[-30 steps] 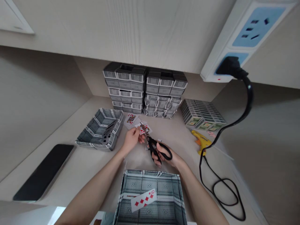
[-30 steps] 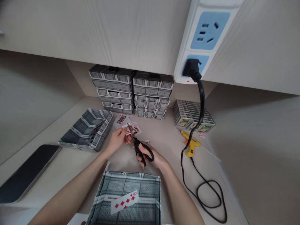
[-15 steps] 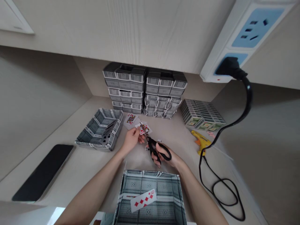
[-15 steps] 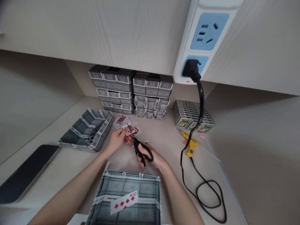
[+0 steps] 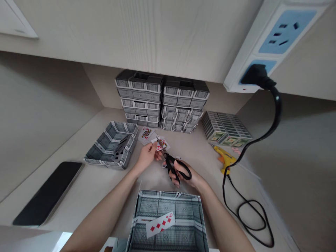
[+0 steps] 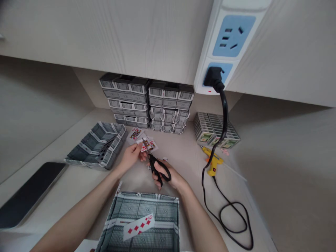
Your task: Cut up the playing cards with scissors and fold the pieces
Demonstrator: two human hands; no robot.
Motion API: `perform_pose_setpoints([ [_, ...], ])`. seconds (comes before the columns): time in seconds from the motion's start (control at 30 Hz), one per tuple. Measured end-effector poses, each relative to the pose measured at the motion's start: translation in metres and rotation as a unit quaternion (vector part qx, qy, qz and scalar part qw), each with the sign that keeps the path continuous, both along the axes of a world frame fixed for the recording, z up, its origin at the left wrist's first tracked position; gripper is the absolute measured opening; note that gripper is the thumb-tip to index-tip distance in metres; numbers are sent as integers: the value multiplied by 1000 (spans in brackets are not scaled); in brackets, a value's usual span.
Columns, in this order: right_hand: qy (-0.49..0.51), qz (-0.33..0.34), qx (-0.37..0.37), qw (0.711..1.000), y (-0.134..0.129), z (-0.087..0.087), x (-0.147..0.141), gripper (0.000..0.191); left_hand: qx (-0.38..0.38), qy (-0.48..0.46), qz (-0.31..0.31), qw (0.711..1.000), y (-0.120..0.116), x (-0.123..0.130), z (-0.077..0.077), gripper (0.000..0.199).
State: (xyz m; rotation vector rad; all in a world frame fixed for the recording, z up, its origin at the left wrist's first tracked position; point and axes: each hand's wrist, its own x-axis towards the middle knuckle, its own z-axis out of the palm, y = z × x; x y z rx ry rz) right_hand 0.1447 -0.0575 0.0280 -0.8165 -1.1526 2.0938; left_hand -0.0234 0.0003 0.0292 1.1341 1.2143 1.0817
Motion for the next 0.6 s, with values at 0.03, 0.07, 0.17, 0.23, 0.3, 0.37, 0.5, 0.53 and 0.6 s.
perform_pose_setpoints([
  [0.03,0,-1,-1,1000,0,0,0,56,0,2,0,1000,0,0,0,31],
  [0.07,-1,-2,-1,1000,0,0,0,57,-1,3,-1,1000,0,0,1,31],
  [0.17,-6,-4,1,1000,0,-1,0,57,-2,1,-3,1000,1,0,0,31],
  [0.23,-8,-5,4,1000,0,-1,-1,57,-3,-1,-4,1000,2,0,-1,30],
  [0.3,-8,-7,7,1000,0,-1,-1,56,-2,-2,-6,1000,3,-1,-2,29],
  [0.37,-8,-13,8,1000,0,0,-2,56,0,-6,-7,1000,3,-1,-2,29],
  [0.5,-12,-21,11,1000,-1,1,-3,53,7,-7,-10,1000,2,-2,-2,28],
  [0.53,-14,-22,11,1000,-1,1,-3,53,8,-6,-10,1000,2,-2,-2,29],
  [0.6,-17,-27,9,999,-1,2,-3,53,10,-3,-11,1000,2,-2,-2,30],
])
